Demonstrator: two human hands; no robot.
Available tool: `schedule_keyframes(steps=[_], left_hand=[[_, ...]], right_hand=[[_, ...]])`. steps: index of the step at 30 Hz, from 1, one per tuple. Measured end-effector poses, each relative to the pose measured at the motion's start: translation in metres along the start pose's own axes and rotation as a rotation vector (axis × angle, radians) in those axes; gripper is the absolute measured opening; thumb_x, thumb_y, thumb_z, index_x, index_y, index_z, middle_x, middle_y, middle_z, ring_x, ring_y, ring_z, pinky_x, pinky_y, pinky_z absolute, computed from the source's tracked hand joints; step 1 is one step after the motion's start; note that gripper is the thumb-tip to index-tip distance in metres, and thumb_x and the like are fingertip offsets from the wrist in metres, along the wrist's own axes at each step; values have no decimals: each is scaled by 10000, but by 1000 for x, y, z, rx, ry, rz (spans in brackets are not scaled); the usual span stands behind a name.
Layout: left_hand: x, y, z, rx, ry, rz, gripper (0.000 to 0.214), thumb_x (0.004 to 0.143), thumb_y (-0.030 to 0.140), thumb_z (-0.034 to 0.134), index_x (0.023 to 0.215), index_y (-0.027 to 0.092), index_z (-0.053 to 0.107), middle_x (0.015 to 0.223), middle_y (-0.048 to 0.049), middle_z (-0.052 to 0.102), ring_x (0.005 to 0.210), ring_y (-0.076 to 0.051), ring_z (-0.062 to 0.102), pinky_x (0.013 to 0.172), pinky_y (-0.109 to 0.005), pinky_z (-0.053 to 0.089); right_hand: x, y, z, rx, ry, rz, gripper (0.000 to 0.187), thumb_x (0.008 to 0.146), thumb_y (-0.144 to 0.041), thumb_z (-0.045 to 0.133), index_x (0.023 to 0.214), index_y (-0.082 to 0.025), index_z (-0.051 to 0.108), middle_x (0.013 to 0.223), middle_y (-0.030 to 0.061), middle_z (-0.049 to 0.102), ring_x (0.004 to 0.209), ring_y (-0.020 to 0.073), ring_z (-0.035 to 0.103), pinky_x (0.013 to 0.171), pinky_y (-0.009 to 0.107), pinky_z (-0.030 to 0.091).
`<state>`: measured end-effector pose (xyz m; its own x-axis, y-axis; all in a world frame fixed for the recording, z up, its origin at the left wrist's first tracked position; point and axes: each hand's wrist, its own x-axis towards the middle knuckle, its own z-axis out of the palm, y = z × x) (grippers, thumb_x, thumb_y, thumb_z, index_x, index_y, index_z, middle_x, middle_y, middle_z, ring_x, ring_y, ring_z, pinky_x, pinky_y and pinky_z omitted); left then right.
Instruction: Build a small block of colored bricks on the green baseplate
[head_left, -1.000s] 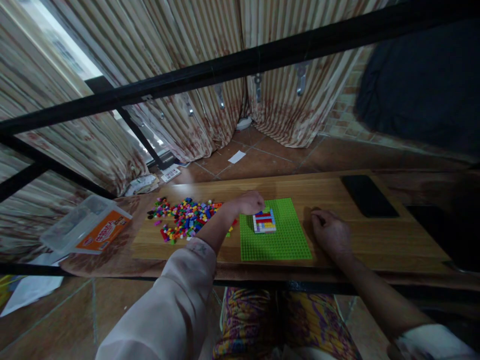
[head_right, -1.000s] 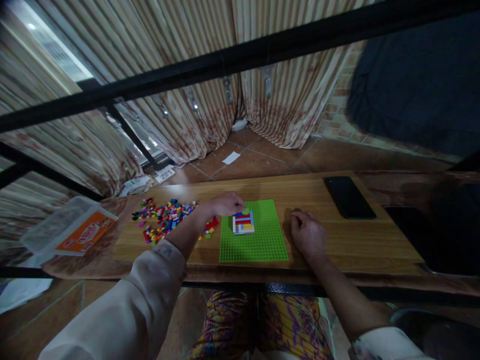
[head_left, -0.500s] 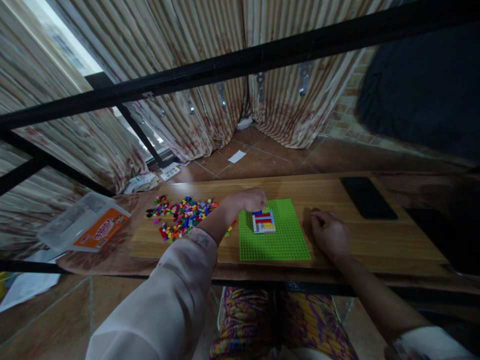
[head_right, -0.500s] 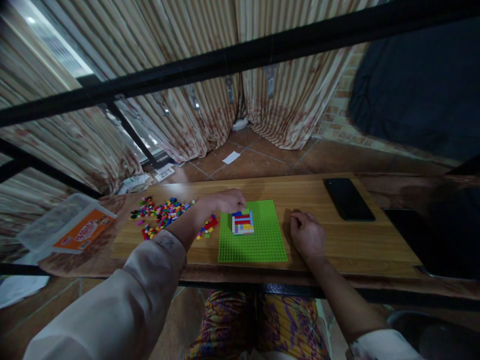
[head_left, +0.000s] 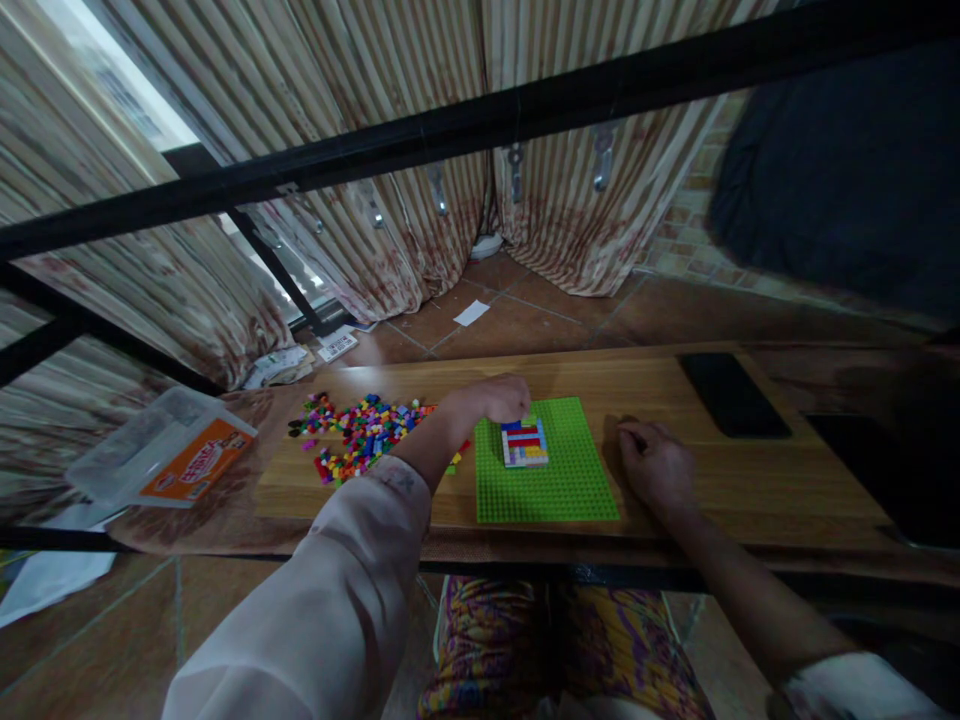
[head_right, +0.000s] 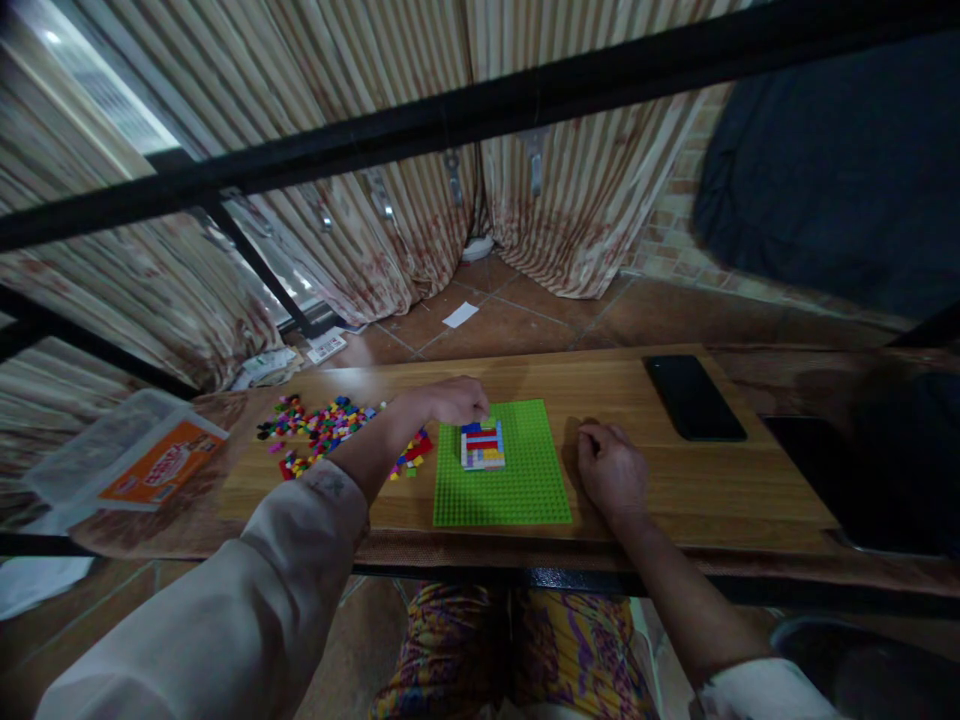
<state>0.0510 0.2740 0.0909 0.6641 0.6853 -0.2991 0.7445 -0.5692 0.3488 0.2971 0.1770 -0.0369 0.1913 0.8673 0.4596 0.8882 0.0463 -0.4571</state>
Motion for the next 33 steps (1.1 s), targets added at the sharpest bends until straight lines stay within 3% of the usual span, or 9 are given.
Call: schedule_keyframes(steps=[3,14,25,33], left_hand=[[-5,3,-3,58,-79,-15,185,790,134,575,662,110,706,573,5,614,575,-111,523,555,-234,373],[-9,12,-3,106,-69,-71,252,793,141,514,781,143,765,707,-37,704,626,-128,555,615,-231,384],[-16,10,12,30,30,-113,278,806,139,485,694,130,740,609,-26,639,542,-112,483,566,-251,333],[-28,11,30,-67,190,-170,277,800,120,474,616,155,678,514,23,508,513,-96,414,538,-236,276]], right_hand=[[0,0,0,0,3,-3,316,883,-377,451,864,-185,702,860,93,687,693,199,612,624,304,429],[0,0,0,0,26,-13,282,873,-345,473,851,-187,705,844,85,691,726,209,628,650,308,447],[0,-3,-2,4,16,-11,280,872,-335,472,856,-187,710,846,88,689,725,203,630,650,302,448],[0,-1,-1,-32,-2,-6,288,874,-343,465,871,-192,710,841,86,681,690,198,615,624,302,427]])
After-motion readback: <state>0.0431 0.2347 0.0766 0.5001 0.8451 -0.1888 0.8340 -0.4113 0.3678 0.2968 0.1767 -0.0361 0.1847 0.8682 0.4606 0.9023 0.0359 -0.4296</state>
